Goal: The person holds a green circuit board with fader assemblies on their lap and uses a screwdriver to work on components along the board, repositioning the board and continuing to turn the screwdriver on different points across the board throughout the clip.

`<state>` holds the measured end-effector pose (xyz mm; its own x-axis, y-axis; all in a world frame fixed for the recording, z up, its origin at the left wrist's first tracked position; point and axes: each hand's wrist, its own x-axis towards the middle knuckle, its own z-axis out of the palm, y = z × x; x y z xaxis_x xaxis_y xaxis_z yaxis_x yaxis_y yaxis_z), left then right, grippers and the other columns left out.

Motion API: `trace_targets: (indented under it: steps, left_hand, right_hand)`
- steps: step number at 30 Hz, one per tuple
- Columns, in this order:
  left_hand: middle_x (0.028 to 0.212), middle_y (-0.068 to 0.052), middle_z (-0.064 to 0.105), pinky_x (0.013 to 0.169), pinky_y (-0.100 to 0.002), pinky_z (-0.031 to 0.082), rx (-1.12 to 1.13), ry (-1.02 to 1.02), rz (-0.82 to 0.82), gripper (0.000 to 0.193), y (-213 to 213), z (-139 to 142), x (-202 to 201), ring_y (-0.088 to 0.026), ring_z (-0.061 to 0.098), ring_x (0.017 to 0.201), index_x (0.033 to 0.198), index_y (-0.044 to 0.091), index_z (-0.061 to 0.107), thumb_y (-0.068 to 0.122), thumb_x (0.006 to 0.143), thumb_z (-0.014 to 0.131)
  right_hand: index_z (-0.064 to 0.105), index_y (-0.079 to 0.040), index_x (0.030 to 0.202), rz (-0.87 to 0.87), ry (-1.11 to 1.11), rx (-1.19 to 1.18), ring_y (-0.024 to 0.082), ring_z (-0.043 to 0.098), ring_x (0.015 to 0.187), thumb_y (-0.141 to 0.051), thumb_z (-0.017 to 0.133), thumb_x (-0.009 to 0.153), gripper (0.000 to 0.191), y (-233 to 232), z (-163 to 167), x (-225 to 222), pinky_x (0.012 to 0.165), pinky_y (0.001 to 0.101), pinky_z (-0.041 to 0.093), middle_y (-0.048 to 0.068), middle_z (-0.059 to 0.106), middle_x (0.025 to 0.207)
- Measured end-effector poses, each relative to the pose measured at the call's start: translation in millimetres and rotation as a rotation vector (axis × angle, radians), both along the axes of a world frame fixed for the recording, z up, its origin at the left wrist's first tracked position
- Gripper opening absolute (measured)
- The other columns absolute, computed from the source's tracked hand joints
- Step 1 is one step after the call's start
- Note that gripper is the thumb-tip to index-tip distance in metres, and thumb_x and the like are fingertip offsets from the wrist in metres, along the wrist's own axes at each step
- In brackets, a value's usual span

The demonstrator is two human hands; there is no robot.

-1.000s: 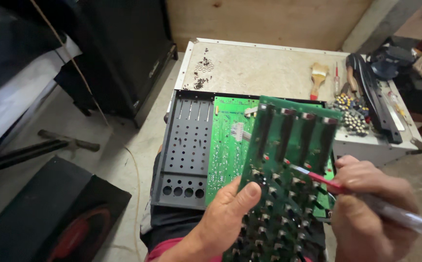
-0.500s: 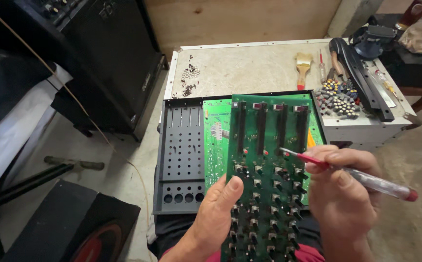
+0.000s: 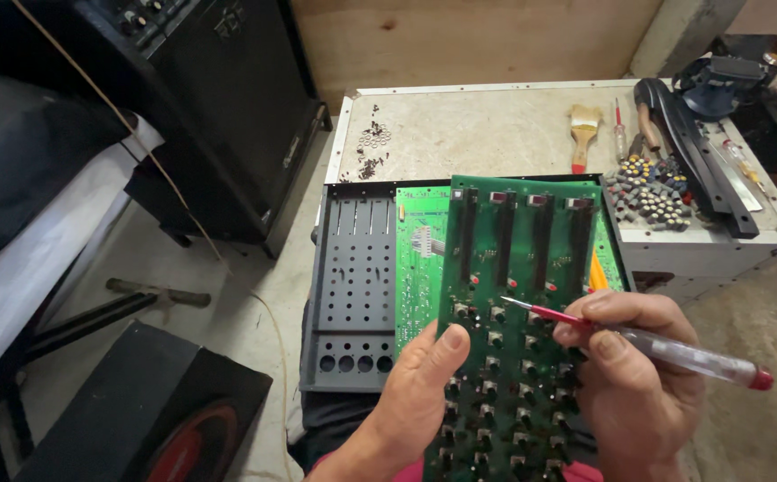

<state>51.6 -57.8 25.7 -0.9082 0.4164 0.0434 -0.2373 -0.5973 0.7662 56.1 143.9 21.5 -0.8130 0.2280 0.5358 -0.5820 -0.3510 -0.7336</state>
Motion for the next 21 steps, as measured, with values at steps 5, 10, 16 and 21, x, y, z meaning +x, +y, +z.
trace_targets:
  steps: [5,10,16,21]
  left_hand:
    - [0.124,-0.004,0.066,0.099,-0.029,0.048,-0.016,0.016,0.000,0.052,-1,-3,0,-0.010,0.059,0.110,0.141,-0.001,0.053,0.039,0.108,0.051]
    - [0.128,-0.005,0.066,0.101,-0.029,0.048,-0.010,0.006,-0.007,0.053,-1,-4,-2,-0.011,0.060,0.114,0.143,0.000,0.052,0.038,0.106,0.052]
    - [0.129,-0.005,0.066,0.102,-0.029,0.048,-0.003,0.025,-0.011,0.053,-3,-3,-3,-0.011,0.060,0.115,0.143,0.000,0.053,0.038,0.107,0.052]
    - [0.128,-0.004,0.066,0.101,-0.030,0.048,0.010,0.010,-0.014,0.053,-2,-1,-3,-0.011,0.060,0.114,0.142,0.001,0.053,0.039,0.106,0.054]
  right_hand:
    - [0.061,0.009,0.114,-0.032,-0.017,0.037,0.023,0.065,0.095,0.002,0.061,0.100,0.016,-3,0,4,0.095,0.0326,0.052,0.021,0.065,0.106]
    - [0.060,0.008,0.113,-0.067,-0.010,0.078,0.022,0.064,0.094,0.004,0.060,0.098,0.015,-7,4,5,0.094,0.0318,0.051,0.020,0.065,0.104]
    - [0.061,0.007,0.106,-0.116,0.105,0.262,0.022,0.061,0.083,0.008,0.059,0.093,0.013,-10,10,0,0.083,0.0300,0.048,0.019,0.067,0.093]
    - [0.062,0.006,0.103,-0.133,0.155,0.328,0.021,0.062,0.080,0.008,0.059,0.087,0.016,-8,14,-2,0.080,0.0292,0.048,0.017,0.066,0.089]
